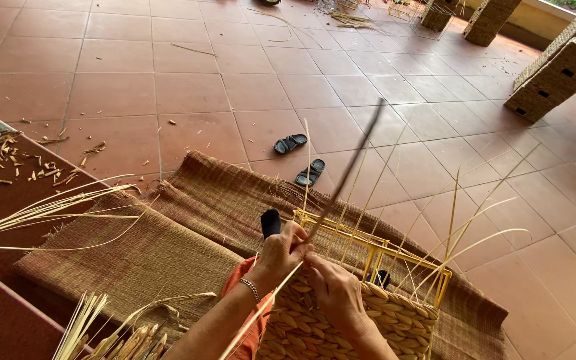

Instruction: The person sits on a mat on a tiled floor and weaves a basket using dried palm leaves. They interlace the leaves through a yellow plastic frame, pulling them tight to form the basket's body.

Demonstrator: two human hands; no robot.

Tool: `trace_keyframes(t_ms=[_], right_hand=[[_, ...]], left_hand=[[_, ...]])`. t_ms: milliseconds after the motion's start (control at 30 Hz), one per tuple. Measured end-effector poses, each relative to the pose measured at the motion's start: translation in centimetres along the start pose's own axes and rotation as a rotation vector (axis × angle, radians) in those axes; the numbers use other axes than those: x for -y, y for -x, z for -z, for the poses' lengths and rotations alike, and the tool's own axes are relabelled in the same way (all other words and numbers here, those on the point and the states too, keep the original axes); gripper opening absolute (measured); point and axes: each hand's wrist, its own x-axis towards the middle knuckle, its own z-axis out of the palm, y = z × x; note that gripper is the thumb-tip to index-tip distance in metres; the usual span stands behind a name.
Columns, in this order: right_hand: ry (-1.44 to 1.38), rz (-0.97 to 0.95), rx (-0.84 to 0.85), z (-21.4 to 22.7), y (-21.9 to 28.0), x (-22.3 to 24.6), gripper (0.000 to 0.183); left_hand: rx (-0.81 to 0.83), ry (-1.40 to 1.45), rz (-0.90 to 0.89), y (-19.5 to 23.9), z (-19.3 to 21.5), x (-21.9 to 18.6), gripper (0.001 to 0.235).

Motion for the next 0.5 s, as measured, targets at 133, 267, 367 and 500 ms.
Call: trace_keyframes(t_ms=[133,267,367,500], right_hand=[[0.436,0.173,0.007,0.8,0.0,-1.0,0.024],[0.549,0.189,-0.128,3.0,-1.8,-1.9,0.021],[0.581,0.070,-0.071,3.9,-2.3,-1.2,0.022],[0.548,-0.239,0.091,3.5,-1.8,-1.8,0.036]], left_hand=[[0.048,-0.108,-0.408,0.5,0.2,0.2,0.015],[0.218,-0.021,-0.304,0.8,0.9,-0.8,0.022],[0.152,-0.100,-0.315,0.6,0.6,-1.5,0.013],[0.106,-0.255,-0.461,0.9,0.6,0.3,0.010]])
